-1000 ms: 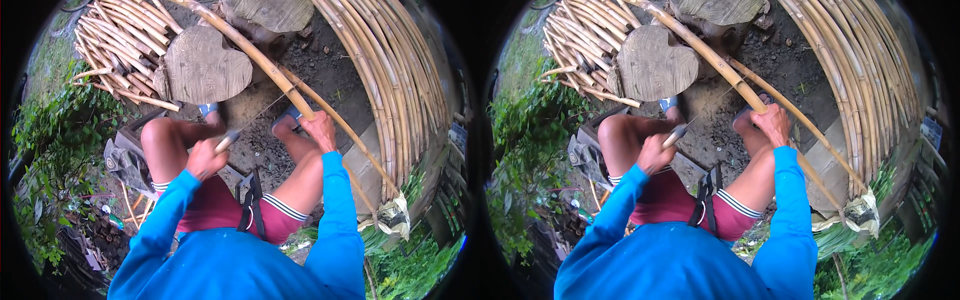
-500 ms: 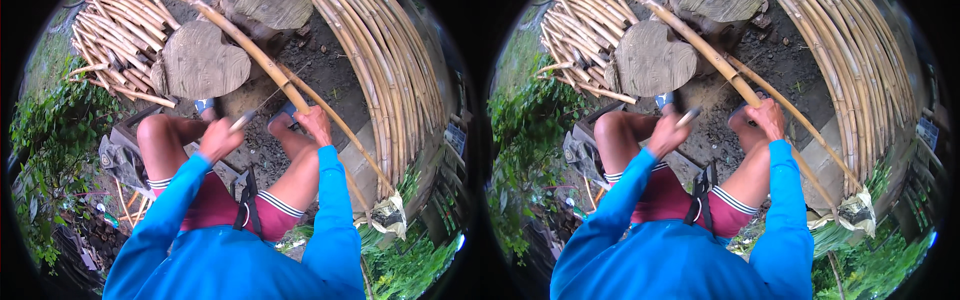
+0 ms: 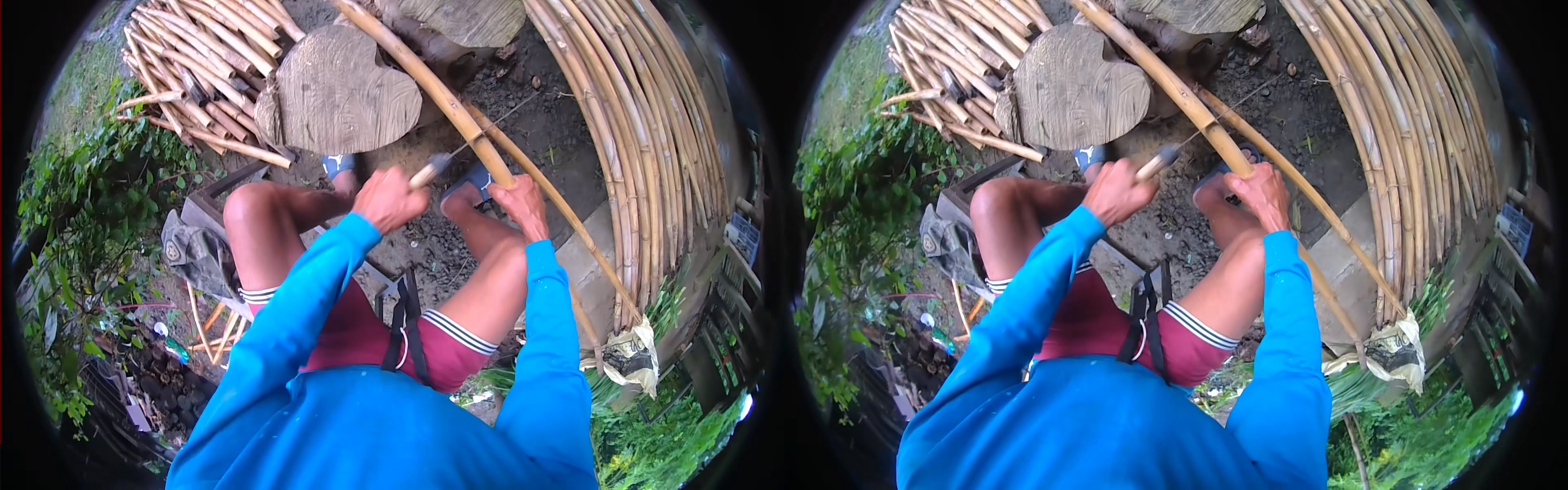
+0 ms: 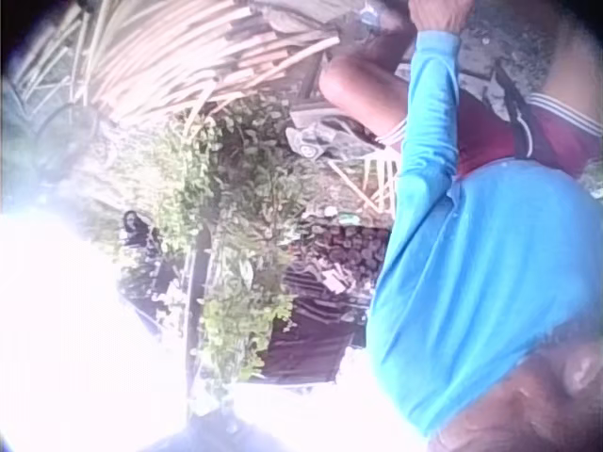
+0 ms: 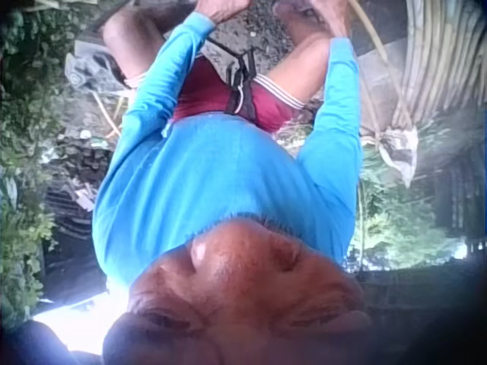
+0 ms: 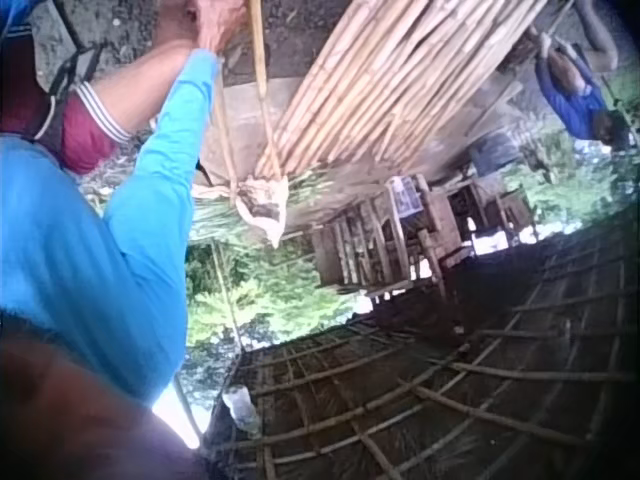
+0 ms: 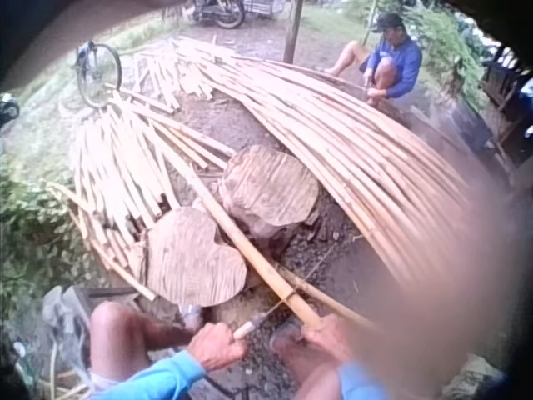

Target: The person cuts bamboo poles using a hand saw, moves and repositions the poles by hand, and saws another bamboo pole.

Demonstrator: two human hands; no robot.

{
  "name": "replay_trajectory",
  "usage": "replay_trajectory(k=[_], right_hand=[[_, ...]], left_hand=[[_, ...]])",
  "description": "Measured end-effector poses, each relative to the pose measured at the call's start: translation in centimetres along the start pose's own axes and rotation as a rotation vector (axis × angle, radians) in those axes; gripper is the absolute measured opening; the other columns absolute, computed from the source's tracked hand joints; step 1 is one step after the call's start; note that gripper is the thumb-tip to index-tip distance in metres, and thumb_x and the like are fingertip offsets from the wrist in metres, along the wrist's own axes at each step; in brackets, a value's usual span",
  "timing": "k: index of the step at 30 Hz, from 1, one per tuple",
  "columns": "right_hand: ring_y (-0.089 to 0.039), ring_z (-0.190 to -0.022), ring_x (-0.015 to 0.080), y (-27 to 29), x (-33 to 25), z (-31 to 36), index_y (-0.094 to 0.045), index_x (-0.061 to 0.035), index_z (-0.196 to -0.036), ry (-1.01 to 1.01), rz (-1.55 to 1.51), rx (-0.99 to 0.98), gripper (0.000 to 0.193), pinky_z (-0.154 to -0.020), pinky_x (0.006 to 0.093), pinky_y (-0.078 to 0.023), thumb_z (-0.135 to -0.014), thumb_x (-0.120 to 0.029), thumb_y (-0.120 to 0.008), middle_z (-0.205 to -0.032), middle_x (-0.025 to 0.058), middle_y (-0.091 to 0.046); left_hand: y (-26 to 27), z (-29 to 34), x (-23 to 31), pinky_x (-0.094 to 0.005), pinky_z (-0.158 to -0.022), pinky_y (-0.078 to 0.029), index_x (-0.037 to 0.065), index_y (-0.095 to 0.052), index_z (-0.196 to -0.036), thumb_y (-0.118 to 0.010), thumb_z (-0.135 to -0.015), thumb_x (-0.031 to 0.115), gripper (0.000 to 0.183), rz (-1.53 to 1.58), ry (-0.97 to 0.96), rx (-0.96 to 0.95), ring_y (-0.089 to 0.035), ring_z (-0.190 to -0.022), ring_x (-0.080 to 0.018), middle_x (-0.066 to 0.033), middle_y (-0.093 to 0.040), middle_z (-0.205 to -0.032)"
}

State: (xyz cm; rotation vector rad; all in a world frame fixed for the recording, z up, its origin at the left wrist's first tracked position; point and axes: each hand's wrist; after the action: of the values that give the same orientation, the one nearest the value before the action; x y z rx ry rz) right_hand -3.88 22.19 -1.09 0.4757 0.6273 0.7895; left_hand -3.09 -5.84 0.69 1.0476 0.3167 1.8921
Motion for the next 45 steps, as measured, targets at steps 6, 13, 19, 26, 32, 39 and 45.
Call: replay_trajectory(k=[6,13,19,26,32,39,45], right_hand=[[-0.068,-0.084,0.0419,0.7,0.7,0.7,-0.072,-0.0039,-0.086,-0.045,0.025,0.03,0.043,-0.075,0.0501,-0.052,-0.071,-0.044,-0.067,-0.083,0.0232,-0.07],[-0.068,-0.085,0.0423,0.7,1.7,0.7,-0.073,-0.0055,-0.087,-0.06,0.03,-0.006,0.042,-0.076,0.0495,-0.052,-0.071,-0.044,-0.067,-0.085,0.0229,-0.07],[-0.068,-0.088,0.043,0.4,0.4,0.0,-0.074,-0.0062,-0.092,-0.013,0.007,-0.006,0.045,-0.079,0.0505,-0.052,-0.072,-0.045,-0.066,-0.089,0.0233,-0.071],[-0.068,-0.088,0.0413,1.7,1.3,1.1,-0.073,-0.0036,-0.092,-0.01,-0.047,-0.057,0.044,-0.077,0.0489,-0.052,-0.072,-0.043,-0.067,-0.087,0.0231,-0.07],[-0.063,-0.062,0.0301,0.6,0.6,0.6,-0.069,-0.0021,-0.081,0.05,-0.117,-0.06,0.04,-0.062,0.0433,-0.051,-0.072,-0.041,-0.068,-0.069,0.0163,-0.065],[-0.059,-0.053,0.024,1.3,1.5,0.6,-0.065,-0.0025,-0.072,0.002,-0.082,-0.044,0.038,-0.055,0.0405,-0.048,-0.071,-0.04,-0.067,-0.061,0.0112,-0.059],[-0.059,-0.053,0.0232,0.5,1.1,0.8,-0.067,-0.0031,-0.075,0.082,-0.201,-0.064,0.039,-0.052,0.0391,-0.047,-0.07,-0.042,-0.069,-0.06,0.0099,-0.058]], left_hand=[[1.3,6.3,-3.4,-0.0529,-0.078,-0.053,-0.005,-0.069,-0.083,-0.06,-0.078,0.025,0.032,0.113,0.021,-0.013,-0.066,-0.081,-0.048,-0.0329,-0.065,-0.079],[0.5,4.4,-2.4,-0.0537,-0.077,-0.052,-0.004,-0.069,-0.082,-0.06,-0.076,0.026,0.031,0.109,-0.017,-0.021,-0.065,-0.079,-0.0482,-0.0332,-0.064,-0.078],[-0.9,-0.8,1.1,-0.0519,-0.08,-0.054,-0.007,-0.067,-0.078,-0.061,-0.077,0.027,0.035,0.089,0.049,0.071,-0.067,-0.082,-0.0462,-0.0344,-0.064,-0.08],[0.5,8.5,-5.8,-0.0521,-0.077,-0.054,-0.002,-0.07,-0.082,-0.058,-0.078,0.018,0.024,0.137,-0.054,0.009,-0.066,-0.077,-0.0471,-0.031,-0.065,-0.075],[0.1,-1.2,-0.2,-0.0525,-0.074,-0.055,-0.009,-0.065,-0.076,-0.059,-0.076,0.028,0.037,0.051,-0.013,0.04,-0.067,-0.075,-0.0475,-0.0354,-0.061,-0.073],[0.9,7.2,-3.4,-0.0531,-0.08,-0.053,-0.007,-0.07,-0.085,-0.058,-0.077,0.021,0.031,0.169,0.013,-0.045,-0.068,-0.082,-0.0462,-0.0354,-0.063,-0.08],[-0.7,-1.2,-0.4,-0.0535,-0.075,-0.055,-0.005,-0.07,-0.084,-0.058,-0.08,0.028,0.034,0.041,-0.074,-0.035,-0.067,-0.083,-0.0484,-0.034,-0.064,-0.081]])
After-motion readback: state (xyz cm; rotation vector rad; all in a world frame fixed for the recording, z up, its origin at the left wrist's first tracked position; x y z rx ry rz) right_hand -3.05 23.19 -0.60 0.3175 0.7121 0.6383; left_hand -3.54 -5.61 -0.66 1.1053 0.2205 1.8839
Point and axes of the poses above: each hand's wrist, its own z-axis away from the middle knuckle, its own y-axis out of the back of the hand, x = y × z
